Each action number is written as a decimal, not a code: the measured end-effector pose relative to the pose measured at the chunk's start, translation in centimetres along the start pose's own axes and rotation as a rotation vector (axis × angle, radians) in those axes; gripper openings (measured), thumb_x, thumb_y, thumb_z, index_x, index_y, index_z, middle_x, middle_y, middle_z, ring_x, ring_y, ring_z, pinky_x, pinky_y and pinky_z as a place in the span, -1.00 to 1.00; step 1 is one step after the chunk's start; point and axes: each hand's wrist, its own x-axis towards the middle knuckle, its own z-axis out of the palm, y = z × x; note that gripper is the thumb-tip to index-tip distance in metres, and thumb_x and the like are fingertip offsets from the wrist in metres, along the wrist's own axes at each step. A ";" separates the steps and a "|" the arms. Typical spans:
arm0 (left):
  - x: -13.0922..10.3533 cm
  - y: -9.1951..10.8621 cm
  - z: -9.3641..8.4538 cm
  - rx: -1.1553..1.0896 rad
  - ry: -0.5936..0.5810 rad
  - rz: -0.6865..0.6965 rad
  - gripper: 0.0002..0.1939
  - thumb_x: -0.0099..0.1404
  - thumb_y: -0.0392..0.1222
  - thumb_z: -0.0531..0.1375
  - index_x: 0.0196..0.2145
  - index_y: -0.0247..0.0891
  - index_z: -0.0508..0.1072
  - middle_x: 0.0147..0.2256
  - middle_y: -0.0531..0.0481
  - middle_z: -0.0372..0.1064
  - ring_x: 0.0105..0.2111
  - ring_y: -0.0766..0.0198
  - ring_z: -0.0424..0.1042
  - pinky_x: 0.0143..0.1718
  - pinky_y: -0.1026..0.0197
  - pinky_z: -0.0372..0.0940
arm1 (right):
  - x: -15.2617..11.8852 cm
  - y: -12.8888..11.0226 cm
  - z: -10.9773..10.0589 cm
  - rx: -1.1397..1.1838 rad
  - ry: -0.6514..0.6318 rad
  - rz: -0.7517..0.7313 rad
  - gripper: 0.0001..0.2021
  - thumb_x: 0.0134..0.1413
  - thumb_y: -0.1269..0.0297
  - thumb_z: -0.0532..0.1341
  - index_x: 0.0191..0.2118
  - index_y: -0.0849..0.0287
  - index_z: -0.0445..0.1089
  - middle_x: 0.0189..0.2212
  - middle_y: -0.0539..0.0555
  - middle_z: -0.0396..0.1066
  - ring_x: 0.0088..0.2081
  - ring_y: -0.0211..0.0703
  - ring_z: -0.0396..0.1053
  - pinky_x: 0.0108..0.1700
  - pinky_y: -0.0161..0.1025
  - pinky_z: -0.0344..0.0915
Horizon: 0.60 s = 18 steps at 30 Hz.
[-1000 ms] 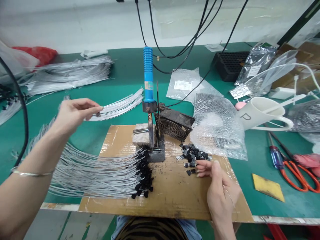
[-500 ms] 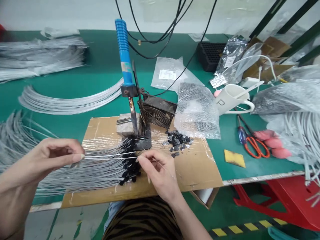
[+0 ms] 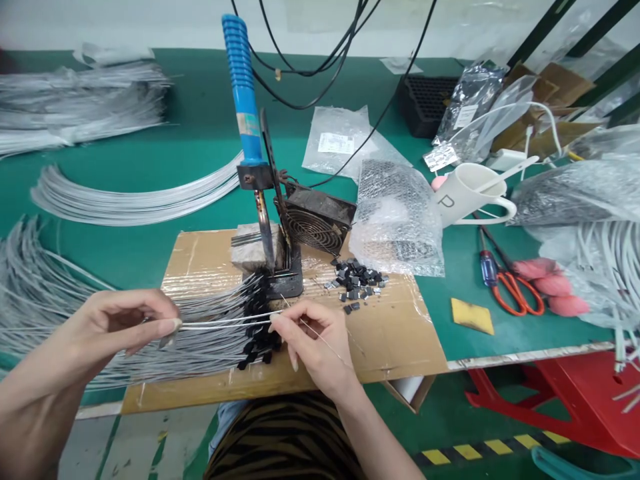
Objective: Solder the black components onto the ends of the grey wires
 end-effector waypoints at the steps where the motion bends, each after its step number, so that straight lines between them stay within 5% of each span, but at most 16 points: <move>1: -0.1 0.0 0.0 -0.001 -0.003 0.005 -0.77 0.25 0.00 0.36 -0.53 -0.06 0.61 -0.58 0.04 0.41 -0.59 0.31 0.22 -0.59 0.26 0.10 | 0.0 0.1 -0.1 0.010 -0.006 0.007 -0.72 0.19 0.10 0.42 -0.44 0.17 0.51 -0.68 -0.14 0.29 -0.72 -0.41 0.16 -0.61 -0.36 0.08; 18: 0.2 -0.6 0.5 -0.104 -0.041 -0.033 -0.82 0.20 -0.05 0.38 -0.54 -0.05 0.60 -0.58 0.02 0.42 -0.57 0.25 0.29 -0.53 0.20 0.15 | 0.2 0.3 -0.5 0.054 -0.040 0.034 -0.70 0.20 0.10 0.41 -0.44 0.16 0.47 -0.66 -0.14 0.28 -0.70 -0.39 0.14 -0.60 -0.33 0.05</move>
